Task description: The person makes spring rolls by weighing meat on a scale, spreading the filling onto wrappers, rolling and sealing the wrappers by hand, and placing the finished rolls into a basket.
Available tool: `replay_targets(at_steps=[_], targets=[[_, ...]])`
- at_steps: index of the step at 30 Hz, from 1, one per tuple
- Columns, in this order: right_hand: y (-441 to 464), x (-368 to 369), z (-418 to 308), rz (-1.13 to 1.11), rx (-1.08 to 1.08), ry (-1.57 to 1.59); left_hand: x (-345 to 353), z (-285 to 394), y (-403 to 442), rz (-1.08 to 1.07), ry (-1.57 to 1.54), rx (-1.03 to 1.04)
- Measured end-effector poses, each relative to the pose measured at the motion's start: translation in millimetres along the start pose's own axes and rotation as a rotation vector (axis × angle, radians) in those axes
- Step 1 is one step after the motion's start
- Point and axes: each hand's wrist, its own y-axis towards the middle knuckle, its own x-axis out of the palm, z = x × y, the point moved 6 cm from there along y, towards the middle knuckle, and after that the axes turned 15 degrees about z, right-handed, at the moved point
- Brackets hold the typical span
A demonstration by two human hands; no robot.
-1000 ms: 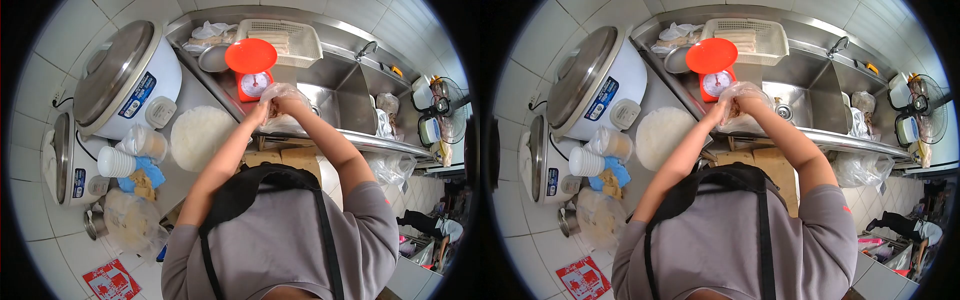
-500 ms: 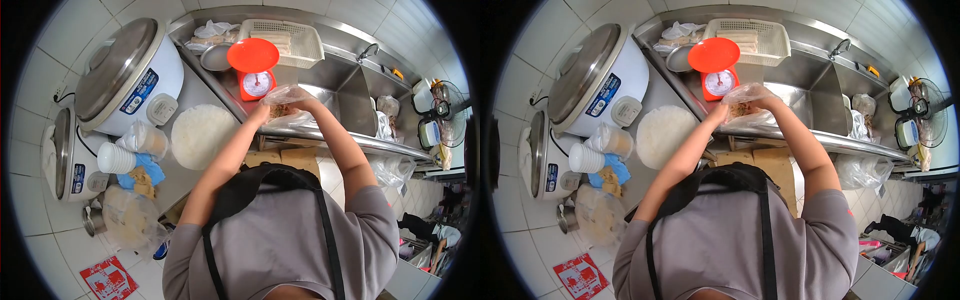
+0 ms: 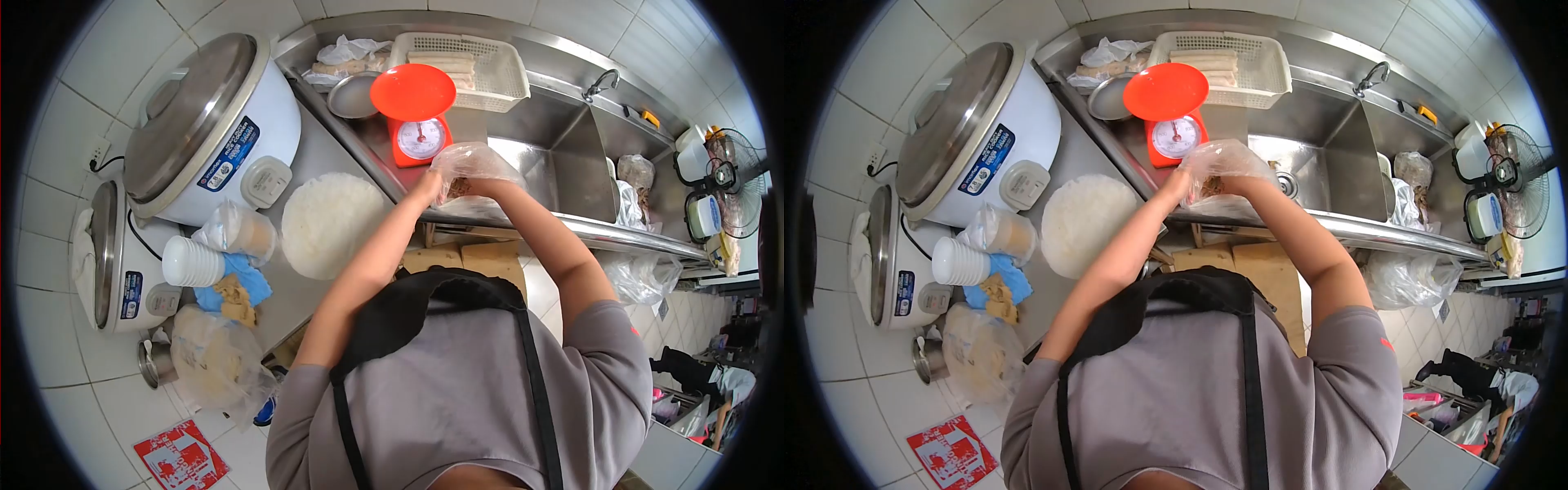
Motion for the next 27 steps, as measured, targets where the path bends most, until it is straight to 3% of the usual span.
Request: replay_targets(at_steps=[7,8,10,11,14,17,18,22,24,25,27], targets=[[-19.1,40.5,39.2,-0.271,0.351,0.071,8.5,-0.1,9.5,0.086,-0.176,0.108],[-19.7,38.1,36.8,-0.185,0.331,0.109,10.1,-9.1,10.6,0.035,-0.160,0.029],[-12.3,38.0,37.6,-0.222,0.238,0.119,3.8,-7.2,6.3,-0.062,-0.124,-0.118],[-11.2,39.7,35.7,-0.244,0.193,0.128,2.3,-5.6,3.2,-0.022,-0.099,-0.091],[-11.0,44.7,37.6,-0.483,0.339,0.320,2.1,1.3,3.9,0.029,-0.081,-0.035],[-9.2,65.7,22.7,-0.176,0.359,-0.134,4.9,11.3,-4.7,-0.073,-0.123,-0.074],[-16.4,98.2,34.3,0.149,0.328,-0.169,5.7,10.1,-2.8,-0.097,-0.124,-0.093],[-8.7,74.7,31.9,-0.093,0.278,0.166,6.8,12.0,-4.3,-0.178,-0.281,-0.151],[1.5,20.0,16.1,-0.264,0.169,0.197,2.5,26.2,-14.2,0.034,-0.072,0.095],[-2.2,26.3,31.2,-0.277,0.377,0.401,-1.1,35.6,-19.8,0.143,0.034,0.216],[-11.4,36.8,57.5,-0.294,0.784,0.809,-12.4,74.2,-33.6,0.416,0.236,0.731]])
